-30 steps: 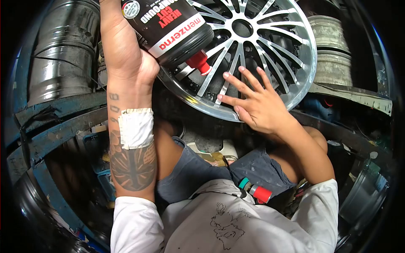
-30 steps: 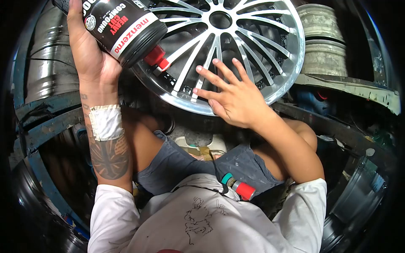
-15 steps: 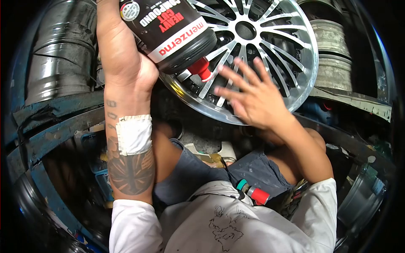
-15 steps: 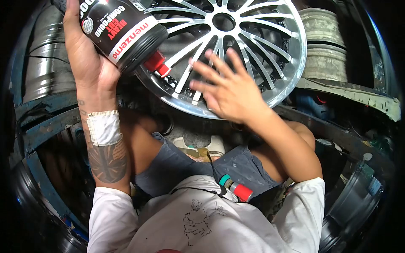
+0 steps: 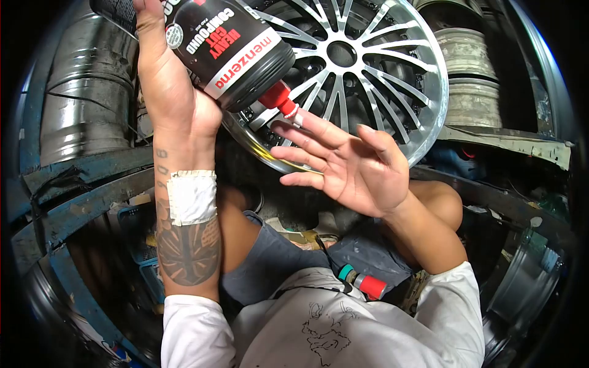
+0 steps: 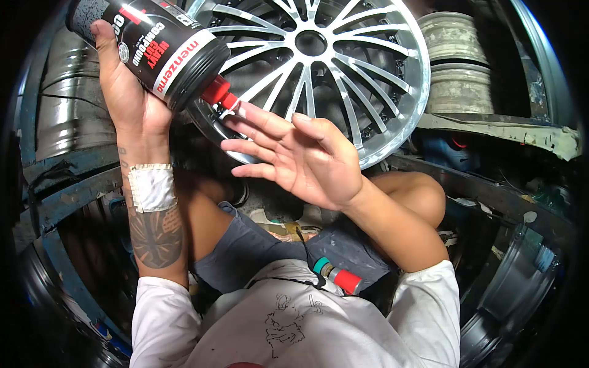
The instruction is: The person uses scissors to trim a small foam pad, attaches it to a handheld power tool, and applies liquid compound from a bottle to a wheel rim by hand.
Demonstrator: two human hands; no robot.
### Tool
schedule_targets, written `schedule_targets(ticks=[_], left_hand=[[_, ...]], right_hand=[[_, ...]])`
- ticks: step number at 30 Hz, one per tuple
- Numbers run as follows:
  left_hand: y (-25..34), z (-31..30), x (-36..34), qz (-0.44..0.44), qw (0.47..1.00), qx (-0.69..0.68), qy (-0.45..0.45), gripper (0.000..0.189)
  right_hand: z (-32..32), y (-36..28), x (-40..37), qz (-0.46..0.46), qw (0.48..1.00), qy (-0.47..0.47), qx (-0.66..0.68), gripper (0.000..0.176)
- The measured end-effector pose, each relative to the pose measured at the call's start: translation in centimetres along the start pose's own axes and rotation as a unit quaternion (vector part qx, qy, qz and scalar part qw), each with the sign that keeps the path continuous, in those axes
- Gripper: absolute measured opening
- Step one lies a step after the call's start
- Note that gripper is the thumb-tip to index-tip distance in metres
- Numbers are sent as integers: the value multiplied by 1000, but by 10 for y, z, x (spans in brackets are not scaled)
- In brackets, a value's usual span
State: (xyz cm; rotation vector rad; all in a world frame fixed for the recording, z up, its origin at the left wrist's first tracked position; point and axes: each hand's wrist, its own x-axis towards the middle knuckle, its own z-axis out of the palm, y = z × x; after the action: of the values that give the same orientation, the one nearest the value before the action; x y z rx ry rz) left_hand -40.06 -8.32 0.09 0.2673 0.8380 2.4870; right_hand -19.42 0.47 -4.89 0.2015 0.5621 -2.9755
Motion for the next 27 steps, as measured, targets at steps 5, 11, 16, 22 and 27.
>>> schedule_targets(ticks=[5, 11, 16, 22, 27], left_hand=[[4, 14, -4, 1, 1000, 1, 12, 45], [10, -2, -4, 45, 995, 76, -37, 41], [6, -19, 4, 135, 984, 102, 58, 35], [12, -27, 2, 79, 996, 25, 37, 35], [15, -25, -1, 48, 996, 25, 68, 36]], right_hand=[[2, 1, 1, 7, 997, -6, 77, 74], [-19, -12, 1, -17, 968, 51, -246, 62], [-29, -9, 2, -81, 347, 142, -923, 38], [-38, 16, 9, -50, 287, 52, -955, 39], [-42, -6, 16, -75, 183, 78, -977, 41]])
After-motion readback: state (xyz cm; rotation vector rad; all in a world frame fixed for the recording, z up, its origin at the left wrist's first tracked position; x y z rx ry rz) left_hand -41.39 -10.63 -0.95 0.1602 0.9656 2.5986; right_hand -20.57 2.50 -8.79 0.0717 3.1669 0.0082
